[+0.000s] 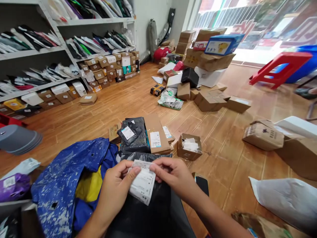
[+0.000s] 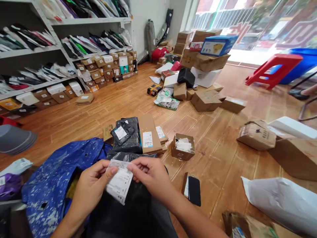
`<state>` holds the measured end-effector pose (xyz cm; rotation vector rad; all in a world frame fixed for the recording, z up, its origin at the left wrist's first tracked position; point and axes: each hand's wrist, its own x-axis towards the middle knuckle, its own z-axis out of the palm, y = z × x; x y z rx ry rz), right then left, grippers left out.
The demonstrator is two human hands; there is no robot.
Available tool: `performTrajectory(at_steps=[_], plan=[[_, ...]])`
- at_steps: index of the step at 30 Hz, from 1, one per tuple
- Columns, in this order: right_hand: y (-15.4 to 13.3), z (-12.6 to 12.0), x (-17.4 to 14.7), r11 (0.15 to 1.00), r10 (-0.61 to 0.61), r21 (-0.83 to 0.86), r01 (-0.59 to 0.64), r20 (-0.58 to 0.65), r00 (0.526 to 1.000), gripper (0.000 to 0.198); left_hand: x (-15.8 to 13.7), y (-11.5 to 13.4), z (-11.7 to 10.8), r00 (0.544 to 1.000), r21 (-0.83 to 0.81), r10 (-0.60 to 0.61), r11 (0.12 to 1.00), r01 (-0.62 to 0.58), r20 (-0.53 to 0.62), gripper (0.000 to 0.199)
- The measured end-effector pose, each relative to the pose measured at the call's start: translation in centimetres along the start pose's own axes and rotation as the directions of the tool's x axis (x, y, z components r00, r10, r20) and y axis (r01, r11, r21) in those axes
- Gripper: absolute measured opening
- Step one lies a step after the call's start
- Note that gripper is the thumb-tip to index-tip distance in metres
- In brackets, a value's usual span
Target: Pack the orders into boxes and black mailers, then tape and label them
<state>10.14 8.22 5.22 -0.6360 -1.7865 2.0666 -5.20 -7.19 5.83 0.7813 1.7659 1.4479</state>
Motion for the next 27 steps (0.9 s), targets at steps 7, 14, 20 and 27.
performTrajectory(at_steps=[7,14,20,27], plan=[[0.5,0.0,0.7,0.993,0.058,0.098,-0.061,0.037,0.998,0.047,-0.3,-1.1,-1.1,0.991,-0.206,-0.124,0.972,0.113,-0.044,0.044],[0.4,0.0,0.9,0.986,0.101,0.125,-0.11,0.078,0.992,0.043,-0.5,-1.4,-1.2,0.988,-0.197,-0.157,0.969,0.151,-0.015,0.047],[0.6,0.0,0.9,0.987,0.108,0.11,-0.113,0.057,0.993,0.036,-0.3,-1.8,-1.5,0.986,-0.167,-0.164,0.973,0.157,-0.026,0.046],[0.6,0.0,1.2,0.974,0.168,0.133,-0.185,0.129,0.977,0.037,-0.8,-2.1,-1.4,0.989,-0.102,-0.134,0.985,0.14,0.066,0.049]])
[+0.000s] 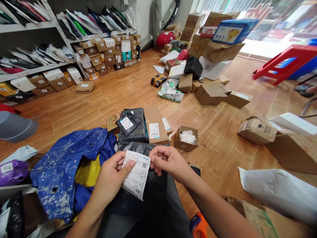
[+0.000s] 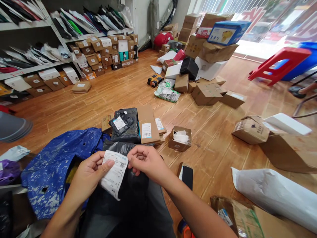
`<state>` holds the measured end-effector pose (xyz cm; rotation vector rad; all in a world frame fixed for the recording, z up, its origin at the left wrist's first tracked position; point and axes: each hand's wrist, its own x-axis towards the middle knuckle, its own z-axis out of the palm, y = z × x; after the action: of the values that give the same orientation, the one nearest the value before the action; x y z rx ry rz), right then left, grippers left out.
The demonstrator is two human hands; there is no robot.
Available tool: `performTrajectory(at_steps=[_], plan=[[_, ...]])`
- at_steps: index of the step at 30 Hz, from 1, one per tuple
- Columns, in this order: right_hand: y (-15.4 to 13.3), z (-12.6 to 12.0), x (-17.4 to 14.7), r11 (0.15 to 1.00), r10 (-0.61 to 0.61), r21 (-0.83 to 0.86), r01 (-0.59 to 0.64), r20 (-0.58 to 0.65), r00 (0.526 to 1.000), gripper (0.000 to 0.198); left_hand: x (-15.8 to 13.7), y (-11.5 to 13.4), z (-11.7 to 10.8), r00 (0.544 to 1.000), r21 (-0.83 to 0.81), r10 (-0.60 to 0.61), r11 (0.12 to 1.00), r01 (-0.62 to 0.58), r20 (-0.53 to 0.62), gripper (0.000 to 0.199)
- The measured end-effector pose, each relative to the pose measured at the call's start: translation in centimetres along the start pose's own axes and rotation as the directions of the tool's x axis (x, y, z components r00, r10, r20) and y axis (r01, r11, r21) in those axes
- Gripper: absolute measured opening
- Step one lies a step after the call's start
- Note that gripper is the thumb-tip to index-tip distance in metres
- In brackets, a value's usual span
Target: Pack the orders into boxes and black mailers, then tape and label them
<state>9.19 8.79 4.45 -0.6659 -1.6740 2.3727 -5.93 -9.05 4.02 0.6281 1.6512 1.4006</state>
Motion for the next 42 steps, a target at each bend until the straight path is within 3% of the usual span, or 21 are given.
performTrajectory(at_steps=[2,3,5,7,8,10,12,15,17,27,30,32,35,37,39,42], plan=[[0.5,0.1,0.0,0.998,0.03,0.044,-0.033,0.064,0.997,0.041,-0.3,0.1,0.0,0.986,0.172,0.165,0.971,-0.164,0.01,0.062],[0.8,0.3,0.0,0.996,0.05,0.064,-0.057,0.104,0.993,0.043,-0.5,0.2,0.0,0.955,0.292,0.294,0.911,-0.292,0.039,0.067],[1.4,0.7,-0.2,0.988,0.087,0.106,-0.109,0.187,0.978,0.046,-0.8,0.6,-0.1,0.824,0.49,0.536,0.678,-0.548,0.181,0.063],[1.9,1.3,-0.6,0.972,0.134,0.153,-0.178,0.262,0.956,0.048,-1.2,1.1,-0.2,0.674,0.53,0.653,0.457,-0.714,0.345,0.048],[2.1,1.6,-0.9,0.958,0.164,0.181,-0.223,0.292,0.942,0.048,-1.5,1.3,-0.3,0.624,0.514,0.676,0.4,-0.758,0.393,0.043],[2.4,2.1,-1.4,0.916,0.228,0.242,-0.319,0.34,0.912,0.046,-1.9,1.6,-0.3,0.576,0.471,0.696,0.372,-0.8,0.429,0.039],[2.6,2.5,-1.9,0.869,0.275,0.298,-0.394,0.371,0.887,0.041,-2.2,1.9,-0.3,0.59,0.437,0.684,0.415,-0.798,0.429,0.034],[2.9,2.6,-2.6,0.841,0.29,0.335,-0.425,0.386,0.876,0.038,-2.6,2.2,-0.2,0.694,0.422,0.604,0.552,-0.719,0.393,0.036],[3.2,2.6,-2.8,0.838,0.285,0.344,-0.423,0.385,0.878,0.036,-2.6,2.4,-0.2,0.733,0.423,0.563,0.599,-0.68,0.381,0.038],[2.9,2.6,-3.5,0.782,0.322,0.371,-0.5,0.447,0.835,0.021,-2.8,3.0,-0.3,0.68,0.399,0.588,0.55,-0.733,0.438,0.022],[3.1,3.1,-3.7,0.799,0.337,0.338,-0.498,0.434,0.835,0.02,-3.3,3.3,-0.1,0.68,0.348,0.582,0.588,-0.731,0.445,0.009],[3.8,3.6,-4.1,0.817,0.331,0.316,-0.483,0.428,0.841,0.022,-3.6,3.3,0.0,0.724,0.27,0.57,0.68,-0.681,0.389,0.004],[5.8,4.8,-5.2,0.823,0.35,0.261,-0.504,0.464,0.814,0.028,-3.5,2.8,0.3,0.888,0.189,0.424,0.871,-0.454,0.177,0.008],[7.2,5.5,-6.1,0.799,0.391,0.239,-0.552,0.491,0.779,0.026,-2.7,2.3,0.3,0.953,0.192,0.296,0.934,-0.302,0.057,0.015],[8.3,6.0,-7.1,0.765,0.416,0.25,-0.594,0.513,0.751,0.02,-1.3,1.8,0.3,0.964,0.245,0.265,0.935,-0.257,0.001,0.02],[9.7,6.6,-8.3,0.709,0.434,0.289,-0.644,0.54,0.721,0.014,1.3,1.4,0.2,0.936,0.395,0.352,0.857,-0.332,0.021,0.017]])
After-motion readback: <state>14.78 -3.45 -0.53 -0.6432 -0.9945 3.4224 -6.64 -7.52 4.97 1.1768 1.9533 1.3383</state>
